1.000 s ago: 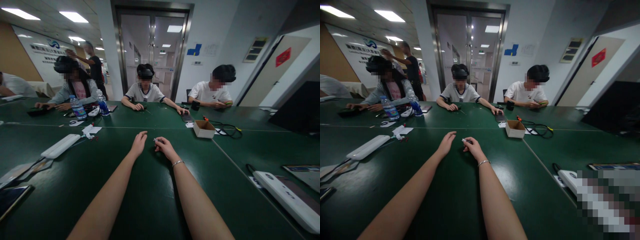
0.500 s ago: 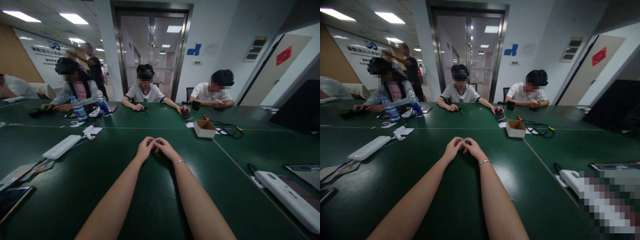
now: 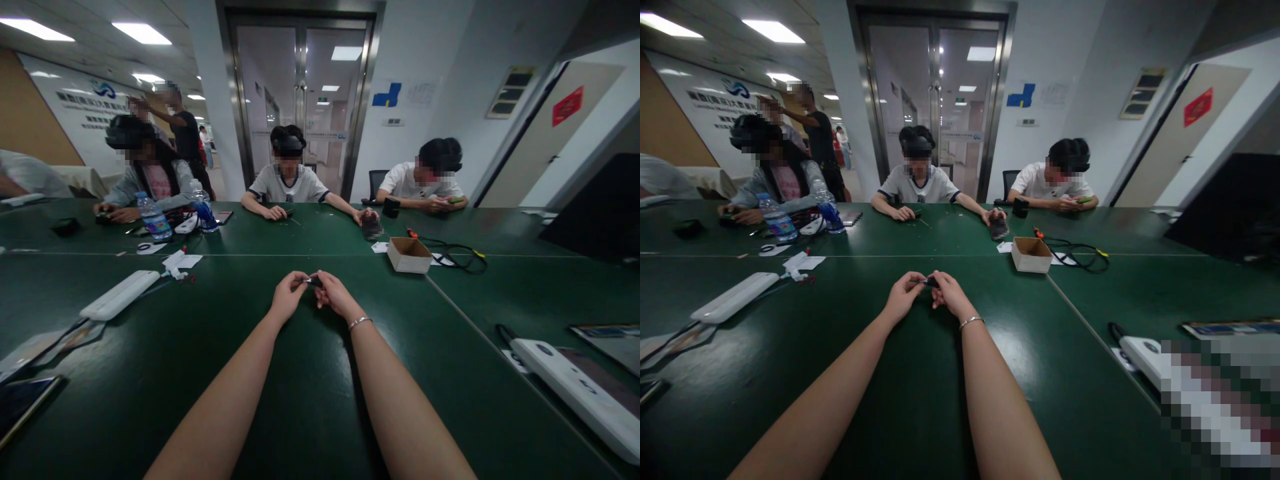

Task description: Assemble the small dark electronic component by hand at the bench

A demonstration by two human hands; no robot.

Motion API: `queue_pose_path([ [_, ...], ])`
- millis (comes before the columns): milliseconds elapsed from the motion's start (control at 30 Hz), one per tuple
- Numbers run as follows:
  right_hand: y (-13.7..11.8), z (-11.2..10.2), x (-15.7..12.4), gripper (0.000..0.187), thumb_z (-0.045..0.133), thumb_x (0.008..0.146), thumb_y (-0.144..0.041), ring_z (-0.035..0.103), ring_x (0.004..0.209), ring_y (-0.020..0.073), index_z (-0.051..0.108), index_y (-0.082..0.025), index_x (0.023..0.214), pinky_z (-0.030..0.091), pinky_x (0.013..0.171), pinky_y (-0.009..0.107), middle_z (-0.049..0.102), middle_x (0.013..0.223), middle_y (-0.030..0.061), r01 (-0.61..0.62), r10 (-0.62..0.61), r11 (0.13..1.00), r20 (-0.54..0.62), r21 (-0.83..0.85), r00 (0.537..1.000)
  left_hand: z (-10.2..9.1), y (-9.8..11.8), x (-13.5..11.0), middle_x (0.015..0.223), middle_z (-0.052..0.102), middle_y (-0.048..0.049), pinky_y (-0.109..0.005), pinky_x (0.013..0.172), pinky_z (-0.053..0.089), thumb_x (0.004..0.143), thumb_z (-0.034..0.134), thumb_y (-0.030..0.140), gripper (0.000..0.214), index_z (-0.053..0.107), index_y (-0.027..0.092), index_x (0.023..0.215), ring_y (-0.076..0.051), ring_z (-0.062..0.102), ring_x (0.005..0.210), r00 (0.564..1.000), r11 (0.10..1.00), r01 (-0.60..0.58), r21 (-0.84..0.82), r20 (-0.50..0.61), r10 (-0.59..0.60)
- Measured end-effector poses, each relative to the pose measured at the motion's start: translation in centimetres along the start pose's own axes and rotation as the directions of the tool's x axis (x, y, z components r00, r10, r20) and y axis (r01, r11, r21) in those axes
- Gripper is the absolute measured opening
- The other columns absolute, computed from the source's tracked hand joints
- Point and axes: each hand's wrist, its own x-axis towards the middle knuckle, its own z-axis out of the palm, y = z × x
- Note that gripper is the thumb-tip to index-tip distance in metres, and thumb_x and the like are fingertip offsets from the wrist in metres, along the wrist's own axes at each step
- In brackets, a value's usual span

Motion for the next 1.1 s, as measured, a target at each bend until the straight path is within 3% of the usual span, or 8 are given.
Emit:
queue_pose_path([
  [133,-0.1,0.3,0.0,0.041,0.060,0.077,-0.057,0.029,0.031,0.0064,0.054,-0.020,0.093,0.034,0.030,0.019,0.035,0.044,-0.0115,-0.023,0.022,0.999,-0.022,-0.027,1.000,-0.3,0.3,-0.2,0.098,0.065,-0.0064,-0.028,0.075,0.051,0.079,0.060,0.032,0.024,0.062,0.017,0.097,-0.016,0.062,0.080,0.999,0.998,0.053,-0.036,0.002,-0.053],
  [233,-0.1,0.5,0.0,0.033,0.063,0.074,-0.048,0.029,0.034,0.0055,0.054,-0.021,0.092,0.037,0.033,0.019,0.036,0.047,-0.0116,-0.012,0.012,1.000,-0.007,-0.009,1.000,-0.4,0.1,-0.3,0.093,0.066,-0.0059,-0.027,0.069,0.050,0.080,0.060,0.038,0.029,0.063,0.017,0.099,-0.014,0.062,0.075,0.996,0.994,0.092,-0.054,0.010,-0.092],
  [400,0.1,0.2,0.1,0.032,0.069,0.065,-0.026,0.046,0.044,0.0073,0.057,-0.020,0.094,0.049,0.047,0.023,0.050,0.058,-0.0078,0.044,-0.044,0.999,0.013,0.010,0.999,-0.3,-0.4,0.0,0.084,0.066,-0.0051,-0.026,0.065,0.049,0.079,0.061,0.042,0.030,0.064,0.017,0.096,-0.015,0.061,0.073,0.994,0.993,0.110,-0.036,-0.015,-0.110],
  [567,-0.1,-0.4,-0.2,0.029,0.072,0.071,-0.033,0.049,0.047,0.0082,0.059,-0.020,0.095,0.054,0.054,0.027,0.051,0.059,-0.0063,0.019,-0.018,0.995,-0.011,0.098,1.000,-0.2,-0.5,0.0,0.086,0.066,-0.0058,-0.025,0.066,0.050,0.081,0.059,0.040,0.029,0.065,0.017,0.097,-0.015,0.062,0.075,0.996,0.996,0.091,-0.027,-0.018,-0.091],
  [733,0.0,0.0,-0.9,0.046,0.077,0.068,-0.028,0.063,0.059,0.0117,0.053,-0.022,0.107,0.058,0.063,0.030,0.059,0.075,-0.0037,0.035,-0.040,0.997,0.057,0.073,0.998,0.2,0.0,-0.2,0.087,0.064,-0.0057,-0.022,0.061,0.050,0.076,0.065,0.038,0.035,0.063,0.013,0.100,-0.012,0.060,0.067,0.988,0.977,0.157,-0.144,0.008,-0.157],
  [900,1.0,1.7,-1.4,0.051,0.071,0.073,-0.023,0.054,0.041,0.0068,0.046,-0.021,0.118,0.047,0.038,0.020,0.061,0.084,-0.0009,0.053,-0.048,0.978,0.030,-0.204,0.998,0.6,1.5,-1.6,0.081,0.063,-0.0047,-0.020,0.050,0.046,0.079,0.062,0.033,0.026,0.061,0.013,0.094,-0.009,0.057,0.053,0.960,0.956,0.273,-0.111,0.103,-0.262],
  [1000,0.4,2.2,-3.5,0.056,0.068,0.074,-0.020,0.052,0.041,0.0028,0.045,-0.025,0.125,0.045,0.036,0.018,0.056,0.115,0.0078,0.012,-0.027,0.940,-0.039,-0.340,0.999,-1.0,2.3,-3.2,0.083,0.063,-0.0047,-0.022,0.052,0.049,0.081,0.059,0.034,0.022,0.059,0.015,0.093,-0.012,0.062,0.056,0.933,0.940,0.339,-0.046,0.146,-0.329],
  [1100,-1.7,1.3,-8.9,0.049,0.063,0.080,-0.025,0.051,0.045,0.0026,0.048,-0.026,0.127,0.047,0.042,0.020,0.052,0.126,0.0105,-0.057,0.078,0.887,0.026,-0.459,0.997,-5.4,3.3,-5.6,0.091,0.063,-0.0062,-0.023,0.055,0.052,0.078,0.061,0.040,0.030,0.059,0.016,0.096,-0.014,0.066,0.064,0.916,0.920,0.392,0.023,0.081,-0.393],
])
